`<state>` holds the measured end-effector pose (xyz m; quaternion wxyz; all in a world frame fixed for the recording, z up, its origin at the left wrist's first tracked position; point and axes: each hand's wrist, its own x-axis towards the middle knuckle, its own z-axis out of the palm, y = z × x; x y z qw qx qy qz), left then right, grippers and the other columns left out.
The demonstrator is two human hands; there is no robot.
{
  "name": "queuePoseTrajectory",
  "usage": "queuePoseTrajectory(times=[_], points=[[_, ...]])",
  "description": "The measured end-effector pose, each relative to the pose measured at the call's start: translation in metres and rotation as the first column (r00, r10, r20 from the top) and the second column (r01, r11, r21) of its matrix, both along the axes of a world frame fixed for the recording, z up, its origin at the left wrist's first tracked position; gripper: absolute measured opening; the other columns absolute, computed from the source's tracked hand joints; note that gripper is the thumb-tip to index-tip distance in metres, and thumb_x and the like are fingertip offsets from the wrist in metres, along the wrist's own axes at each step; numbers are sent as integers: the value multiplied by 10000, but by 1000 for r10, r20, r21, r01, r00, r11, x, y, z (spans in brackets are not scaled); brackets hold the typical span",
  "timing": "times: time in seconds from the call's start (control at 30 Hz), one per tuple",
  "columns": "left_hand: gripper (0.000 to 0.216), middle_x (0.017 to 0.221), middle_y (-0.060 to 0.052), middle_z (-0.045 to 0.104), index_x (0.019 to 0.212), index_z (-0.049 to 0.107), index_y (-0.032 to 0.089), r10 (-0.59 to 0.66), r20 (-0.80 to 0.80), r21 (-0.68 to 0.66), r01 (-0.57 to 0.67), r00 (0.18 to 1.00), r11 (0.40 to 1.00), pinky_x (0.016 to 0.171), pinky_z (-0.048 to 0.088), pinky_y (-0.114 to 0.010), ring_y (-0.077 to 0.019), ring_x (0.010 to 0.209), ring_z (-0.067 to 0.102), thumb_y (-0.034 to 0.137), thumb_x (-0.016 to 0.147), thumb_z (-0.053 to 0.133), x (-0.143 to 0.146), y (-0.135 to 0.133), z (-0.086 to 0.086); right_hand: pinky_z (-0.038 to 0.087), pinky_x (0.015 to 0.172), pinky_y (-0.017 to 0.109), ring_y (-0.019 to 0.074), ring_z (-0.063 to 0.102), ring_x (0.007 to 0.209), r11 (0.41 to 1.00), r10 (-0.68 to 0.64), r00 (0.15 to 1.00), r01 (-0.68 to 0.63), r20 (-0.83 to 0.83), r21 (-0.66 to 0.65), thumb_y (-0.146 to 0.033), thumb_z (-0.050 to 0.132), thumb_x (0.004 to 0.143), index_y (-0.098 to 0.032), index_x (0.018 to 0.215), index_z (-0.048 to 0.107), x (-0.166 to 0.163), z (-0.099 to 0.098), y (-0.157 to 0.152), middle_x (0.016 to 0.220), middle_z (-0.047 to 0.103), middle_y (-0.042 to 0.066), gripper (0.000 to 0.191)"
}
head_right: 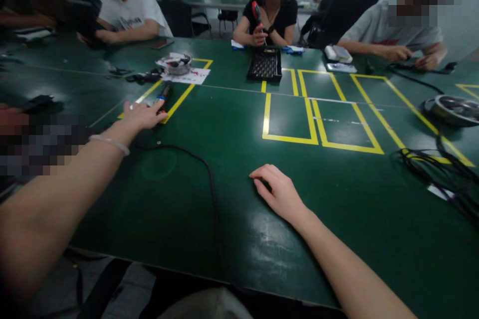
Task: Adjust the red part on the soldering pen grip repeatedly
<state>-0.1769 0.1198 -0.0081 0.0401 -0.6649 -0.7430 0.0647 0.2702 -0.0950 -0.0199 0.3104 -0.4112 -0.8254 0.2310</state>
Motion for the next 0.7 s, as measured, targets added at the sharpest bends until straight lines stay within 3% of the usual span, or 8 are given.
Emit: queuePoseTrajectory(times=[0.17,0.3,0.4,0.7], points=[[776,1395,-226,460,1542,235,157,34,33,60,-36,999,998,1002,175,-580,-440,1248,386,593,901,279,-10,-1,-8,519,851,360,208,628,964,1000,23,1000,-23,3,-9,-171,477,957,-209,1019,624,-1,-1,1,989,676,76,164],[851,1394,-250,447,1522,291,160,2,45,105,-7,999,994,1006,184,-575,-453,1246,372,669,841,332,-8,-4,-10,515,863,357,204,624,977,999,27,1000,-27,-1,-23,-161,482,956,-206,1016,624,-2,-1,1,997,670,75,161],[786,1367,-246,459,1505,331,149,7,63,138,-15,998,990,990,195,-567,-432,1231,387,620,877,294,-6,-6,-9,514,863,357,203,623,975,999,25,1000,-25,-1,-36,-159,489,954,-205,1008,625,-2,0,1,995,666,74,153],[653,1308,-253,487,1480,370,151,29,95,167,-45,995,985,920,309,-523,-414,1161,447,504,948,232,32,-35,-7,512,857,362,206,623,965,998,38,999,-39,-19,-41,-154,480,953,-214,1004,623,-6,-1,2,982,663,71,162]])
